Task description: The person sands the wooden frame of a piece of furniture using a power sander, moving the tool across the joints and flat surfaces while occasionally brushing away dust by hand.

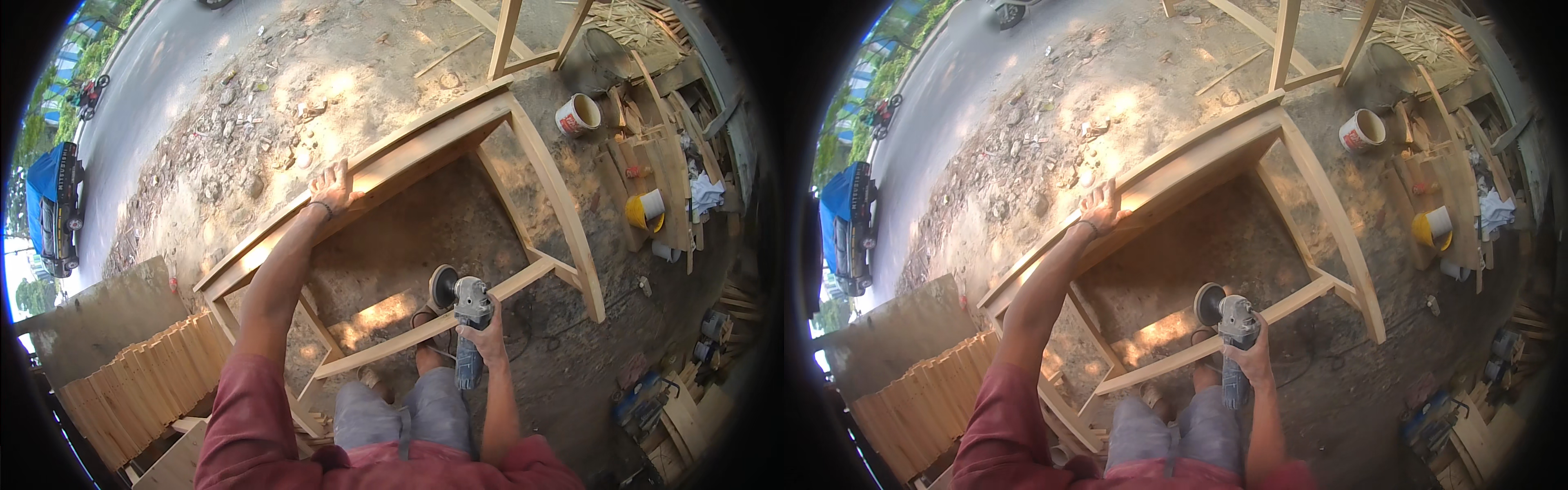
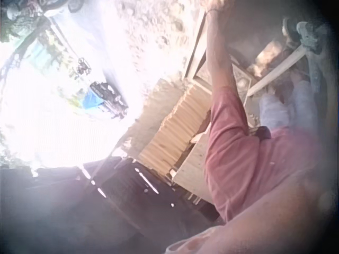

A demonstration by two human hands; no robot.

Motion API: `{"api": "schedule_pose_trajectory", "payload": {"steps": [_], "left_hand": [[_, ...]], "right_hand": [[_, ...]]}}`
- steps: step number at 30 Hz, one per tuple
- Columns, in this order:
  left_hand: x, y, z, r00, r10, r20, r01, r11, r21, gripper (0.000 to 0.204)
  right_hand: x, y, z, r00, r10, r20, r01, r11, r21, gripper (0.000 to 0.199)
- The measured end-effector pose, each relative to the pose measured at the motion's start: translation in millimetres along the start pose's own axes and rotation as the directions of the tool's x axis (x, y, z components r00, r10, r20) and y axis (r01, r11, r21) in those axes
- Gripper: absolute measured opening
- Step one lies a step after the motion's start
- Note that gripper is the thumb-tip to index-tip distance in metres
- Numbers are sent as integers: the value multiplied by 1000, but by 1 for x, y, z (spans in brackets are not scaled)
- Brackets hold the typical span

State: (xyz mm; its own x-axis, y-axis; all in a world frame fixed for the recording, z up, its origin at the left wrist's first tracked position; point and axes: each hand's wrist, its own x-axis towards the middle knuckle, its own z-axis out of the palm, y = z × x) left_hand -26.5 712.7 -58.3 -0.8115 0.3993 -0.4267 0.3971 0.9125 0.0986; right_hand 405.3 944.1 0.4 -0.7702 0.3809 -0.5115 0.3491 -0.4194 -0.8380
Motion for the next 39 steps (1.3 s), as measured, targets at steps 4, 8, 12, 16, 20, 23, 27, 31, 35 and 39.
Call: {"api": "schedule_pose_trajectory", "payload": {"steps": [4,8,12,16,20,23,27,31,35,39], "left_hand": [[-53,23,15,948,140,-284,-127,990,63,93],[-213,32,79,852,312,-420,-447,852,-272,77],[-437,-17,174,942,317,108,-211,812,-544,49],[-654,-89,230,968,137,209,112,508,-854,43],[-824,-195,285,903,-364,229,382,432,-817,46],[-927,-270,318,700,-619,357,625,287,-726,51],[-990,-323,372,497,-766,407,700,76,-710,48],[-1007,-358,454,420,-662,621,701,-198,-685,45],[-976,-330,391,523,-568,635,637,-235,-734,44],[-975,-321,361,566,-672,477,672,41,-739,44]], "right_hand": [[-58,-5,15,999,-38,6,38,995,-87,94],[-124,-11,19,990,-141,-17,131,954,-271,92],[-214,-22,39,963,-260,-75,171,801,-573,93],[-315,-3,70,926,-366,-91,218,717,-662,91],[-375,52,95,959,-266,-92,173,814,-554,91],[-399,70,130,969,-243,38,219,786,-578,93],[-414,64,204,953,-248,172,301,754,-583,93],[-401,74,234,951,-193,240,297,787,-541,92],[-383,102,254,958,-169,233,255,872,-417,87],[-391,115,261,985,-19,170,69,953,-296,84]]}}
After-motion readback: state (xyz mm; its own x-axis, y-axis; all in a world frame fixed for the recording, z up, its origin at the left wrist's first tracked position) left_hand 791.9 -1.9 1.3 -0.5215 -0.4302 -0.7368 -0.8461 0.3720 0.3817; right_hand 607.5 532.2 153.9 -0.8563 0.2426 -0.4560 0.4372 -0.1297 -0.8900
